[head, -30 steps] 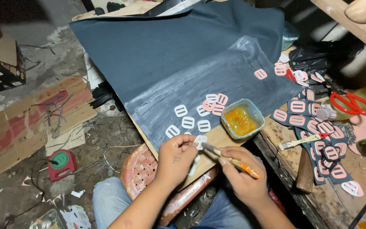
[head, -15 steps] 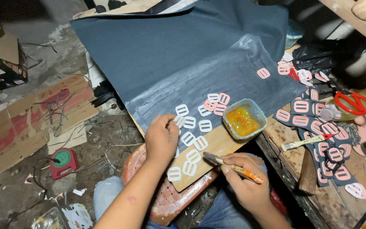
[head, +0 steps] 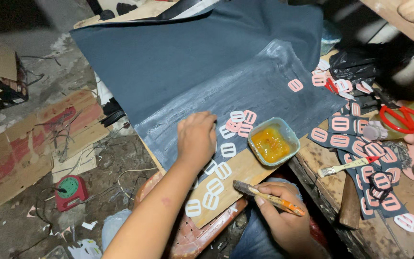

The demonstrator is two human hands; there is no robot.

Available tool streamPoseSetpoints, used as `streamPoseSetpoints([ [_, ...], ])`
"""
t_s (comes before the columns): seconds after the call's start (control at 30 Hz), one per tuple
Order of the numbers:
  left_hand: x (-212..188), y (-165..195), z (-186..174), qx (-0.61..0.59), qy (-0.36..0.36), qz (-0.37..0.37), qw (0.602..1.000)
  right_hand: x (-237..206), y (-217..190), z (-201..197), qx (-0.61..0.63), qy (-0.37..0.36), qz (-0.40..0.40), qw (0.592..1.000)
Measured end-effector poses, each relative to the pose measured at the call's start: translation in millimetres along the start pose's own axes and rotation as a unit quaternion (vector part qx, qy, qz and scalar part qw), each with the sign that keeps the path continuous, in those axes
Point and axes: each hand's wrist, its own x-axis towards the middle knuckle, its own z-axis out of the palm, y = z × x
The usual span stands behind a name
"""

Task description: The person applies yellow adhesive with a brush to small white rectangular labels and places them onto a dark gray sheet. They repeatedly dip the brush into a small container, coat each label, and arrange them in rows on the sheet.

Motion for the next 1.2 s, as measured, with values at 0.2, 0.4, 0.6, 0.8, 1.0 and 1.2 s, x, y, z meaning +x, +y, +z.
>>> streamPoseSetpoints([
  [0.2, 36, 22, 32, -0.050, -0.075, 0.046, 0.995, 1, 7, -2, 0.032, 0.017, 0.010, 0.999],
  [0.4, 42, 19, 35, -0.096, -0.078, -0.044, 0.991, 8, 8, -3, 0.090, 0.073, 0.033, 0.993],
  [0.6, 2, 26, 10, -0.316, -0.083, -0.174, 0.929, 34, 2, 0, 0.190, 0.100, -0.018, 0.977],
  [0.8, -45, 50, -22, -0.503, -0.120, -0.265, 0.814, 50, -8, 10, 0.205, 0.086, 0.063, 0.973],
  [1.0, -55, 52, -35, -0.471, -0.115, -0.305, 0.820, 51, -26, 5, 0.071, 0.048, -0.107, 0.991],
  [1.2, -59, 45, -31, -0.522, -0.088, -0.273, 0.804, 46, -40, 1, 0.042, -0.046, -0.103, 0.993],
])
